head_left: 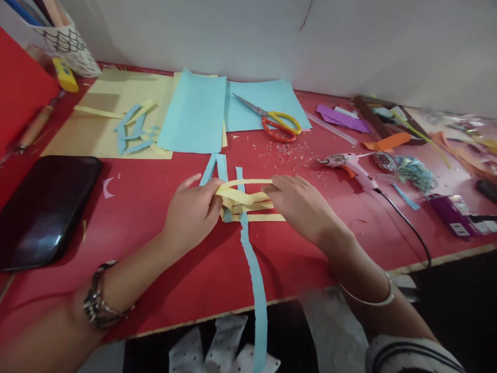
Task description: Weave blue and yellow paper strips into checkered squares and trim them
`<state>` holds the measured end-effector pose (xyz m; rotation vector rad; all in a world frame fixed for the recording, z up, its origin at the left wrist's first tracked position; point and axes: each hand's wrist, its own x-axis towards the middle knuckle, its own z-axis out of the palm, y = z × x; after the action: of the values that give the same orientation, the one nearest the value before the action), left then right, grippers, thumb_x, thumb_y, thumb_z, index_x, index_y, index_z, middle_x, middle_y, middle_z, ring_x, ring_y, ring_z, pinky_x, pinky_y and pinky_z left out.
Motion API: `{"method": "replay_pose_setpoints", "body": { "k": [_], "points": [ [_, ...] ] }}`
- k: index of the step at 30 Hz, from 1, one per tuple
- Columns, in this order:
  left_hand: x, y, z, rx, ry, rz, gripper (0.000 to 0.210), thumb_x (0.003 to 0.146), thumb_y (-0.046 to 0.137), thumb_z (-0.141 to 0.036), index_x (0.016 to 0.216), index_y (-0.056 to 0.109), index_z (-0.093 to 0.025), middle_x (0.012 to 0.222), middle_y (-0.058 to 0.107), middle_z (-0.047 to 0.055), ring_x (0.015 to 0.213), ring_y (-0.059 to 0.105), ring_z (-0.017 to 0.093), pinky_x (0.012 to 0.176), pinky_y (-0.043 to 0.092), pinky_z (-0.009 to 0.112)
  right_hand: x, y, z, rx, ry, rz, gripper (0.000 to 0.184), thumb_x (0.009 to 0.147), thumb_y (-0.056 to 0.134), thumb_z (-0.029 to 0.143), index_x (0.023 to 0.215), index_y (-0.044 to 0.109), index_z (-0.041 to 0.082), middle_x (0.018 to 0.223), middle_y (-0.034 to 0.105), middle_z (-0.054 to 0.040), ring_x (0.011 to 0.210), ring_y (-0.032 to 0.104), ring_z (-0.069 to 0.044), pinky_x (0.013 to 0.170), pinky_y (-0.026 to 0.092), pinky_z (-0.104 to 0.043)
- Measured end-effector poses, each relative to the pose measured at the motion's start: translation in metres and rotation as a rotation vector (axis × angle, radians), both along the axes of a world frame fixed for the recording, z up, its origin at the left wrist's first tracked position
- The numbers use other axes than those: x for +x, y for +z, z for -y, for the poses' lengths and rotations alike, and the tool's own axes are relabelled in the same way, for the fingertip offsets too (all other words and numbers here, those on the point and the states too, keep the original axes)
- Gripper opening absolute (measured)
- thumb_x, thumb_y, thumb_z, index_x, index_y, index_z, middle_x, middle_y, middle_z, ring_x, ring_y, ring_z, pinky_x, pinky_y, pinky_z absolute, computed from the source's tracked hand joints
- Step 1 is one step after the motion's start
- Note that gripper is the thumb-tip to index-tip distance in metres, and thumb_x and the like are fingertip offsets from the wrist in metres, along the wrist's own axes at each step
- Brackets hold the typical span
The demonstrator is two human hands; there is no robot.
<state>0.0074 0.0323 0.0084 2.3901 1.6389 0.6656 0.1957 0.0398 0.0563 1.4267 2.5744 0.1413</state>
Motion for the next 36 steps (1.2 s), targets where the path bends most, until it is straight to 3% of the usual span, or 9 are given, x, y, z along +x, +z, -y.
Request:
{"method": "replay_pose_setpoints", "body": {
  "k": [6,11,21,25,29,33,36],
  "points": [
    [0.0,0.0,0.001,-0.022,-0.016,0.011,0.026,0.081,0.026,-0.018,0.076,0.052,-0.022,0.04,0.043,-0.008,0.038,0.044,0.014,0.098,0.039,0.039,0.009,-0.003,-0.005,-0.006,0.057,0.004,0.024,0.082,0.041,0.003,0.07,0.058,0.014,0.072,0.053,-0.0045,0.063,0.046,-0.014,0.06,0.028,-0.027],
    [-0.001,-0.002,0.0,-0.011,-0.007,0.012,0.028,0.081,0.027,-0.018,0.083,0.054,-0.021,0.04,0.04,-0.008,0.041,0.046,0.014,0.097,0.039,0.04,0.009,0.0,-0.006,-0.115,0.078,0.026,0.022,0.085,0.043,0.008,0.073,0.06,0.014,0.079,0.058,-0.005,0.072,0.051,-0.015,0.063,0.03,-0.027],
    [0.0,0.001,0.0,-0.029,-0.012,0.021,0.028,0.08,0.026,-0.019,0.082,0.054,-0.02,0.039,0.037,-0.008,0.038,0.043,0.014,0.097,0.039,0.039,0.013,-0.007,-0.005,-0.15,0.09,-0.103,0.022,0.085,0.04,0.008,0.075,0.058,0.015,0.08,0.058,-0.005,0.065,0.05,-0.013,0.06,0.029,-0.026],
    [-0.001,-0.001,0.0,-0.021,-0.01,0.014,0.027,0.08,0.027,-0.018,0.081,0.054,-0.021,0.039,0.038,-0.008,0.039,0.044,0.014,0.097,0.039,0.037,0.015,-0.008,-0.006,-0.116,0.116,-0.197,0.024,0.084,0.037,0.007,0.084,0.059,0.016,0.08,0.06,-0.0048,0.073,0.052,-0.015,0.077,0.03,-0.031],
    [-0.001,-0.001,0.0,-0.031,-0.019,0.0,0.026,0.08,0.026,-0.018,0.076,0.051,-0.021,0.042,0.044,-0.007,0.041,0.046,0.015,0.096,0.039,0.038,0.017,-0.007,-0.006,-0.19,0.004,-0.434,0.024,0.084,0.037,0.01,0.089,0.058,0.018,0.07,0.058,0.0011,0.063,0.05,-0.011,0.086,0.027,-0.037],
    [-0.001,-0.001,-0.001,-0.01,-0.016,-0.004,0.026,0.08,0.025,-0.018,0.075,0.051,-0.021,0.04,0.039,-0.007,0.039,0.044,0.014,0.095,0.04,0.037,0.021,-0.013,-0.013,-0.365,-0.121,-0.826,0.011,0.081,0.047,0.022,0.086,0.055,0.018,0.057,0.048,0.0061,0.054,0.043,-0.009,0.067,0.035,-0.027],
    [0.0,-0.001,-0.001,0.003,-0.014,-0.002,0.027,0.079,0.026,-0.02,0.071,0.051,-0.021,0.038,0.036,-0.008,0.037,0.042,0.014,0.095,0.041,0.037,0.022,-0.016,-0.019,-0.484,-0.194,-1.071,0.014,0.077,0.05,0.025,0.088,0.054,0.017,0.061,0.05,0.0042,0.057,0.046,-0.009,0.057,0.036,-0.023]
  ]
}}
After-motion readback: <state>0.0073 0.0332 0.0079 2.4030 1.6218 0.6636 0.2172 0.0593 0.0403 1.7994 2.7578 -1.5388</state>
